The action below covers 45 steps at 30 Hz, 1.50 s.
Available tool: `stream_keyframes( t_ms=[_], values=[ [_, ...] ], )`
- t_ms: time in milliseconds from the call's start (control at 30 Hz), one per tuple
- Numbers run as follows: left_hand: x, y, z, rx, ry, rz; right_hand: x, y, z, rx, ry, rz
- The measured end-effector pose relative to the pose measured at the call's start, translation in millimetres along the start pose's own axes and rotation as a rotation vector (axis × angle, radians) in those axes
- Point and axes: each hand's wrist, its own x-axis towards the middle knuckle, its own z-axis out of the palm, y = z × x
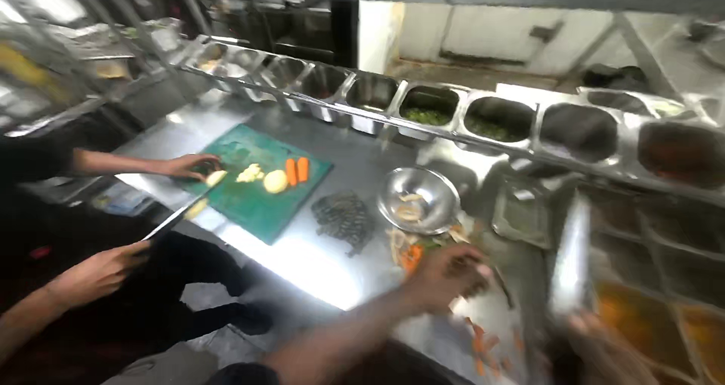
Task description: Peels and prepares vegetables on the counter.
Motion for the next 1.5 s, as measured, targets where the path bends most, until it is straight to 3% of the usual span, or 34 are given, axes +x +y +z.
stream_keyframes(
  t_ms=[100, 267, 533, 700, 767, 900, 933, 967, 1033, 1100, 1167, 1267, 1500],
  values=[
    [-17, 4, -31, 0.067, -0.045, -0.186, 32, 2, 48, -0.239, 0.058, 0.039],
    [-33, 1, -53, 0.075, 0.056, -0.089, 59, 9, 81, -0.403, 0.023, -0.023],
    [-36, -2, -49, 0.125, 0.066, -0.017, 63, 15, 77, -0.386, -0.006, -0.213],
    [-33, -3, -46, 0.212, 0.055, 0.019, 65, 18, 74, -0.380, -0.016, -0.230],
    [-32, -8, -42, 0.281, 0.105, 0.108, 65, 20, 74, -0.379, -0.023, -0.216],
    [-25, -29, -31, 0.594, 0.399, 0.498, 62, 29, 76, -0.432, 0.006, -0.252],
    [-23, -29, -29, 0.510, 0.442, 0.438, 61, 32, 76, -0.439, 0.004, -0.255],
    [-21, -24, -26, 0.299, 0.462, 0.273, 60, 35, 76, -0.460, 0.007, -0.267],
    [-12, -4, -24, -0.349, 0.503, -0.157, 58, 39, 75, -0.546, 0.028, -0.286],
    [-1, 5, -24, -0.753, 0.566, -0.415, 53, 39, 78, -0.664, 0.078, -0.339],
    [2, 4, -22, -0.907, 0.571, -0.479, 53, 41, 83, -0.784, 0.171, -0.472],
    [1, 6, -14, -0.931, 0.586, -0.483, 58, 48, 90, -0.873, 0.348, -0.664],
    [-1, 12, -8, -0.912, 0.596, -0.497, 63, 47, 89, -0.980, 0.429, -0.754]
  ],
)
